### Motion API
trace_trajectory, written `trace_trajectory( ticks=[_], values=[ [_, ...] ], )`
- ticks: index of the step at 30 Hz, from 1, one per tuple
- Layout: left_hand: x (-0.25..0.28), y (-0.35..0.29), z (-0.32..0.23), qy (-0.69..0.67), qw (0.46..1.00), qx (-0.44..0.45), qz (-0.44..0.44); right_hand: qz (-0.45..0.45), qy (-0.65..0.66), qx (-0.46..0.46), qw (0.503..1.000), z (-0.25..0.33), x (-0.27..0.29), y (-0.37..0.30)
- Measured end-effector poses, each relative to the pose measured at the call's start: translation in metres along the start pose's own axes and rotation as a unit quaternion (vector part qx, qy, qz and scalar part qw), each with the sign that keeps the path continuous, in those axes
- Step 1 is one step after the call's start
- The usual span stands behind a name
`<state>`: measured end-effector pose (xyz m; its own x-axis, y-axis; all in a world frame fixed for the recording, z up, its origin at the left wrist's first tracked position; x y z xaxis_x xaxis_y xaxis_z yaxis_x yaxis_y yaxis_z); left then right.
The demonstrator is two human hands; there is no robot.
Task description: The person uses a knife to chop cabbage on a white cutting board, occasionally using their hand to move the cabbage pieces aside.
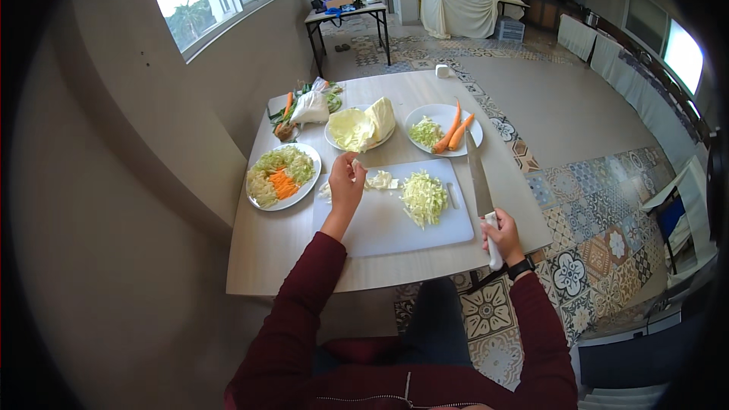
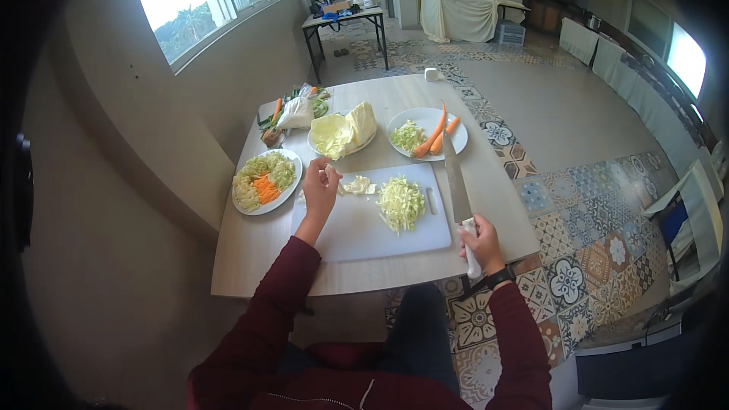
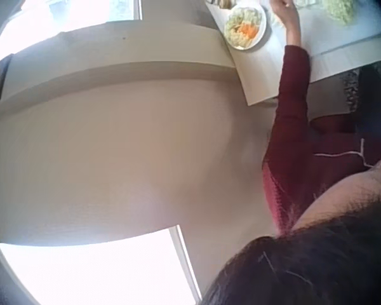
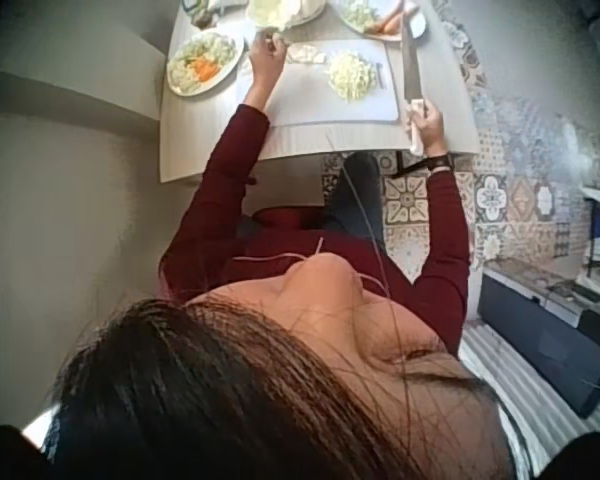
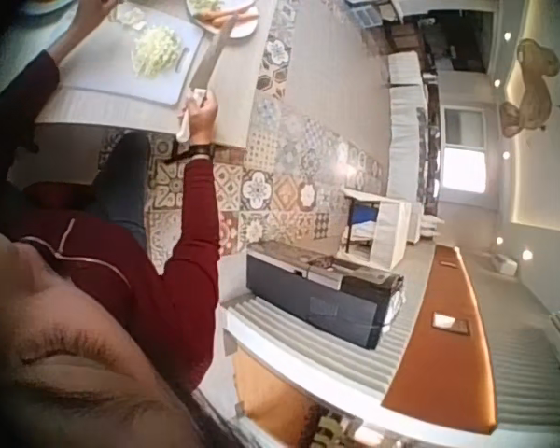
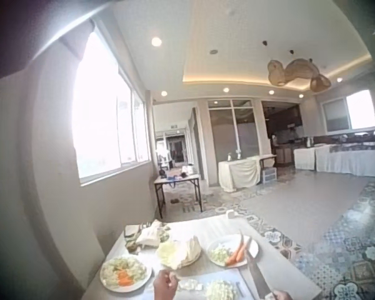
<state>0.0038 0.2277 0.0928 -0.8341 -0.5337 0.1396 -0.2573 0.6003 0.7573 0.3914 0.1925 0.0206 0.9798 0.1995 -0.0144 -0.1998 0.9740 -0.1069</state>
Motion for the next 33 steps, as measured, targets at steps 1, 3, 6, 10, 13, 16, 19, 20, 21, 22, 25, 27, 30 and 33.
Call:
trace_trajectory(
  ticks=[1,3,6,10,13,16,19,20,21,22,25,27,30,33],
  values=[
    [-0.001,0.002,-0.008,0.079,0.996,-0.035,0.031,-0.002,-0.004,0.004,1.0,-0.002,0.002,0.001],
    [0.001,-0.002,-0.022,0.11,0.99,-0.061,0.064,-0.009,-0.014,0.014,1.0,-0.005,0.004,0.002],
    [0.007,-0.018,-0.041,0.144,0.982,-0.053,0.111,-0.001,-0.014,0.009,1.0,-0.007,0.001,0.003],
    [0.02,-0.045,-0.053,0.185,0.962,-0.026,0.201,0.009,-0.007,0.023,1.0,-0.01,0.0,0.007],
    [0.039,-0.061,-0.064,0.197,0.952,0.001,0.233,-0.013,-0.007,0.038,0.999,-0.006,0.001,0.008],
    [0.045,-0.077,-0.069,0.22,0.932,0.034,0.287,-0.015,-0.007,0.03,0.999,-0.008,0.003,0.01],
    [0.045,-0.089,-0.071,0.188,0.931,0.026,0.313,-0.011,-0.015,0.032,0.999,-0.008,0.002,0.012],
    [0.048,-0.092,-0.07,0.194,0.93,0.031,0.31,-0.014,-0.02,0.033,0.999,-0.008,0.002,0.013],
    [0.047,-0.093,-0.075,0.225,0.927,-0.011,0.301,-0.019,-0.025,0.037,0.999,-0.008,0.003,0.013],
    [0.048,-0.094,-0.081,0.255,0.921,-0.053,0.291,-0.015,-0.025,0.036,0.999,-0.01,0.005,0.013],
    [0.067,-0.105,-0.076,0.269,0.936,-0.035,0.225,0.008,-0.018,0.039,0.999,-0.009,0.004,0.011],
    [0.079,-0.115,-0.073,0.285,0.941,-0.032,0.18,0.01,-0.012,0.035,0.999,-0.01,0.004,0.009],
    [0.086,-0.13,-0.065,0.269,0.948,0.013,0.168,0.007,-0.009,0.032,0.999,-0.014,0.004,0.008],
    [0.082,-0.133,-0.069,0.255,0.947,-0.012,0.196,-0.004,-0.017,0.048,0.999,-0.014,0.004,0.006]
  ],
)
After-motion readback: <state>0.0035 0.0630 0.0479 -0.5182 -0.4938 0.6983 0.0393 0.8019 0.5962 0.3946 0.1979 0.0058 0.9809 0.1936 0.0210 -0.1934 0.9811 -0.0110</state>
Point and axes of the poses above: each hand's wrist, its own y-axis towards the middle knuckle, its own x-axis out of the back of the hand, z = x × y, the point moved 8 cm from there along y, towards the middle knuckle, and after that the axes turned 8 degrees about -x, right-handed, at the moved point
